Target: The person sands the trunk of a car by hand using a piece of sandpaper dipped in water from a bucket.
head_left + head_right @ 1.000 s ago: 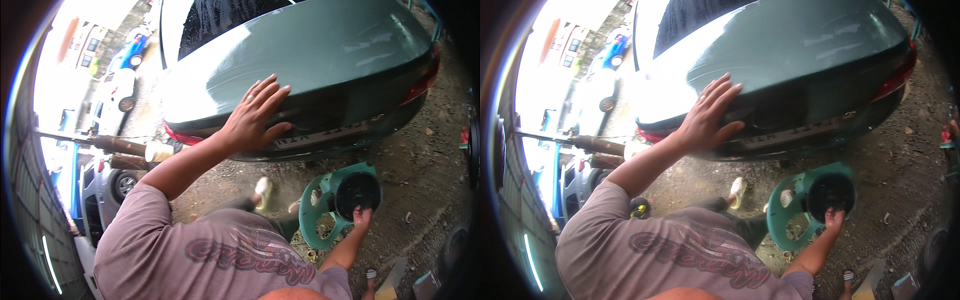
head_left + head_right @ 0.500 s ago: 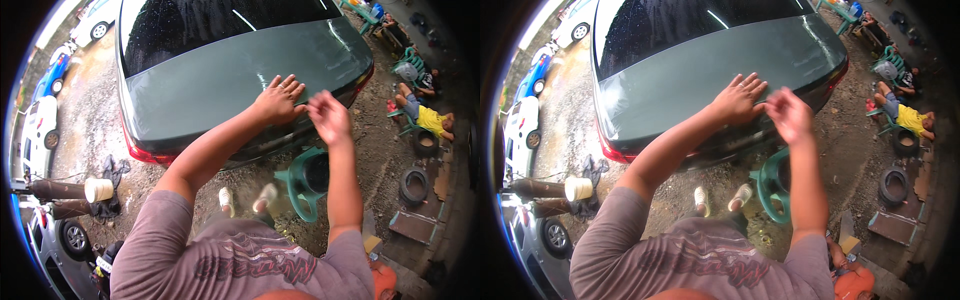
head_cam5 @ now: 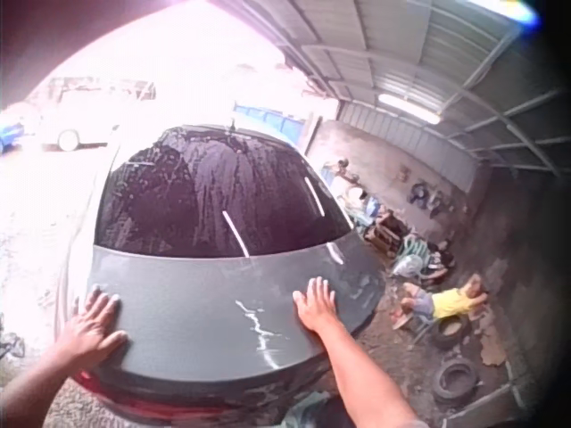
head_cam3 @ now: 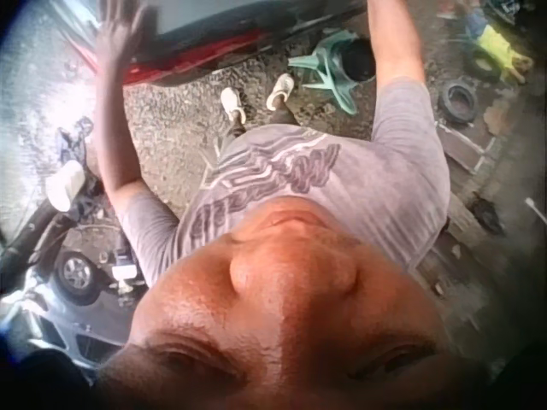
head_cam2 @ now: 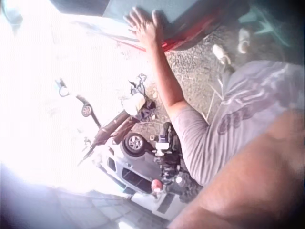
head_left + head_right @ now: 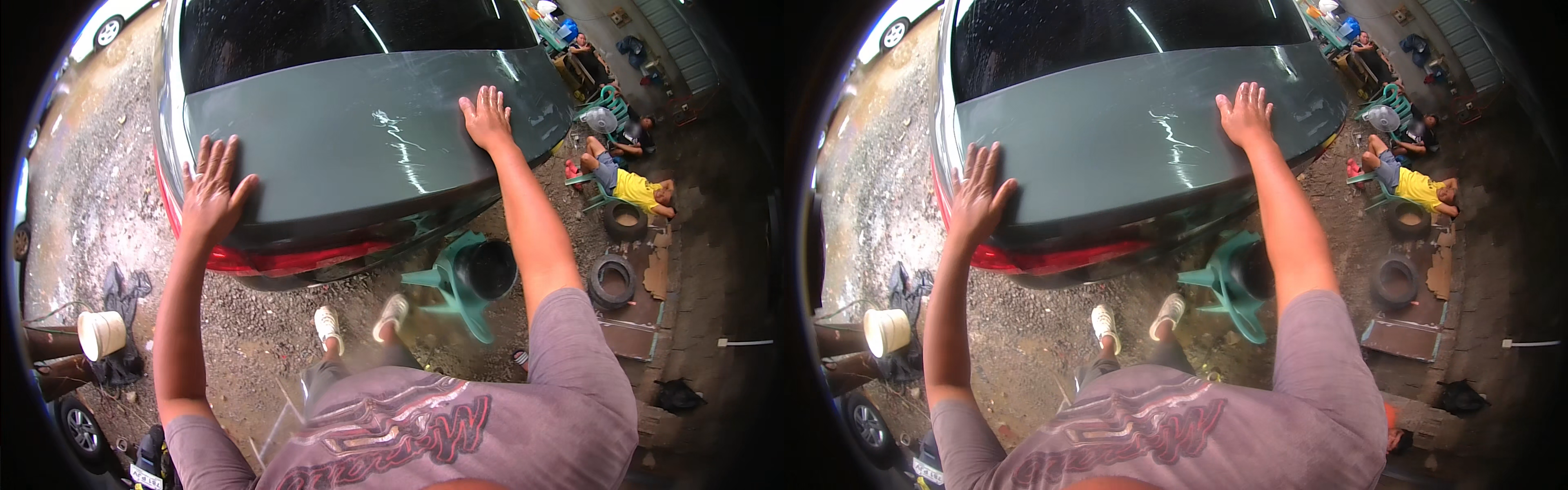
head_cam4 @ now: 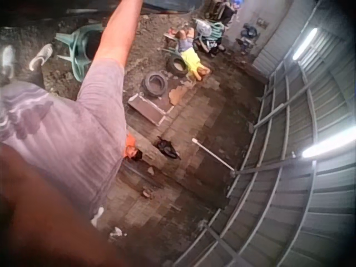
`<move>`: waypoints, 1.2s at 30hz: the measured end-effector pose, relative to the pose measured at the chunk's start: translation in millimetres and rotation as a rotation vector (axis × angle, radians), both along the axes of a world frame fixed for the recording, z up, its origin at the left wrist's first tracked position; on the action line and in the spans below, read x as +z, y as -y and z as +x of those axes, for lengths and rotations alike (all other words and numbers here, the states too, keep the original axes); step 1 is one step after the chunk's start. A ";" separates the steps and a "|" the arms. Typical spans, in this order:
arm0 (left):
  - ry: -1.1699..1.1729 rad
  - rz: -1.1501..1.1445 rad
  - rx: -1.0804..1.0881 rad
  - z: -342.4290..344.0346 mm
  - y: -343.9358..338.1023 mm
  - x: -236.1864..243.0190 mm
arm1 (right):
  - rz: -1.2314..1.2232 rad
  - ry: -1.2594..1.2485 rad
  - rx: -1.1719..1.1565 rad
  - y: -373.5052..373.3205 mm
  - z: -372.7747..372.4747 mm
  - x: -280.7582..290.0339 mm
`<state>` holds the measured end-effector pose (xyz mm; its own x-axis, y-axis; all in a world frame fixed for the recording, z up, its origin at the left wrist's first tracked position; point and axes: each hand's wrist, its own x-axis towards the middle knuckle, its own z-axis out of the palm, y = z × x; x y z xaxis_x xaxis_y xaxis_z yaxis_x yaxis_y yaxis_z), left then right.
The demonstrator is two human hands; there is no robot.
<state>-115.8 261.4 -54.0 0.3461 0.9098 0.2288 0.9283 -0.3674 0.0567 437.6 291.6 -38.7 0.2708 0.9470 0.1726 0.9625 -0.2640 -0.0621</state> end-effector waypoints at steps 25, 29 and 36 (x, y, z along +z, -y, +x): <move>0.014 0.308 0.030 -95.9 -89.5 -108.8 | 0.124 -0.311 0.963 53.8 -316.9 -15.6; 0.097 0.297 -0.043 -124.3 -90.6 -121.9 | 0.050 -0.473 1.115 45.3 -248.4 1.9; 0.598 0.023 0.141 -84.5 -74.2 -80.6 | 0.064 -0.622 1.088 2.6 -103.4 1.3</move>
